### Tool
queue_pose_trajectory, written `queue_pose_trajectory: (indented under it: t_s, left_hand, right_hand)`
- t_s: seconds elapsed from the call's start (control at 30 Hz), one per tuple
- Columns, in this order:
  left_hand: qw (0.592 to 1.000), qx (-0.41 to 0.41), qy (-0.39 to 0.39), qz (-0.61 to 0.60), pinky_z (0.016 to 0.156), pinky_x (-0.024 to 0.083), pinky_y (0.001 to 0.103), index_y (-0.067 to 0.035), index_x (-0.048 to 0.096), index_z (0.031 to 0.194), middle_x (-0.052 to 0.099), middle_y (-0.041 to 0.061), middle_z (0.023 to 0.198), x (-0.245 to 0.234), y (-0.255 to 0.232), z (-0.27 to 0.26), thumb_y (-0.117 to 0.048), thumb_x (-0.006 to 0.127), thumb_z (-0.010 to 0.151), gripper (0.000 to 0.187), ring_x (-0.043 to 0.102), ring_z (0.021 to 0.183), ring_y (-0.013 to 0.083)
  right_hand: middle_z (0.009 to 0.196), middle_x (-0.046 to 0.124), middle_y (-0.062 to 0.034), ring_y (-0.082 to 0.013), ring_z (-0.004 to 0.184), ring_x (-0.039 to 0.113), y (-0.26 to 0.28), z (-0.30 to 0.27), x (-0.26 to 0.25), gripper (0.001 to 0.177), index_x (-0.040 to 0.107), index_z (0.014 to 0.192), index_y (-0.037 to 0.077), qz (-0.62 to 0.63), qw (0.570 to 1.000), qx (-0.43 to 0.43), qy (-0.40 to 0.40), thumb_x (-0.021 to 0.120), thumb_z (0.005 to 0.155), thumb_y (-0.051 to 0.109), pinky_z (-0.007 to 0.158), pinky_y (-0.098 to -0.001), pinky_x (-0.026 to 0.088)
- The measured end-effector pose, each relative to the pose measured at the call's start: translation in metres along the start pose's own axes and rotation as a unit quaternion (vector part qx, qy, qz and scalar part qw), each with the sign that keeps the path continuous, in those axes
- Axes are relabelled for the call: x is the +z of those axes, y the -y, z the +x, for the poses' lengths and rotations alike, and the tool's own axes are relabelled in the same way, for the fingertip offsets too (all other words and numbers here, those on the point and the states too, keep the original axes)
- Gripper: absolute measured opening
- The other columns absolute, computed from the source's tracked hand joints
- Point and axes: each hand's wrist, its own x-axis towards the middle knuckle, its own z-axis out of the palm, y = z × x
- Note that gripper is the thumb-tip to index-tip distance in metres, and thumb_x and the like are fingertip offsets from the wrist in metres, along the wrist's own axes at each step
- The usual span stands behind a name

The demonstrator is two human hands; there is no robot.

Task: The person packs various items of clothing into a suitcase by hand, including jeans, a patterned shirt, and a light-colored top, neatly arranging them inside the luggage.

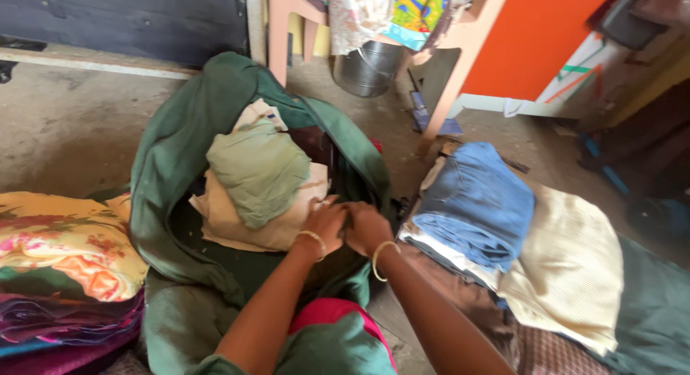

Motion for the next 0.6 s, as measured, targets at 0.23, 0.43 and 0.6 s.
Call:
queue_pose_trajectory:
  t_s: [0.23,0.43,0.6]
  left_hand:
    - [0.970,-0.211,-0.043,0.112,0.115,0.017,0.071,-0.024,0.063,0.126,0.044,0.007,0.155,-0.001,0.095,-0.027,-0.021,0.076,0.080,0.048,0.027,0.153,0.0390]
    - [0.937,-0.305,0.165,0.045,0.118,0.017,0.065,-0.022,0.031,0.156,0.010,0.012,0.168,-0.008,0.140,-0.022,-0.029,0.088,0.073,0.101,0.003,0.153,0.0491]
    - [0.959,-0.252,0.048,0.117,0.108,0.033,0.070,-0.015,0.050,0.144,0.029,0.016,0.163,0.053,0.177,-0.015,-0.020,0.080,0.084,0.067,0.025,0.145,0.0541]
  right_hand:
    - [0.126,0.063,-0.0185,-0.0385,0.120,0.059,0.010,0.072,0.113,0.049,0.064,0.130,0.013,0.019,0.996,0.025,0.080,0.072,0.082,0.022,0.102,-0.0460,0.048]
    - [0.133,0.059,-0.0270,-0.0412,0.126,0.057,-0.021,0.144,0.255,0.060,0.052,0.139,0.000,0.217,0.973,0.078,0.023,0.069,0.085,0.021,0.106,-0.0438,0.045]
    - [0.134,0.055,-0.0303,-0.0461,0.126,0.051,-0.049,0.127,0.328,0.053,0.056,0.137,-0.002,0.215,0.976,0.027,0.018,0.064,0.088,0.016,0.107,-0.0445,0.042]
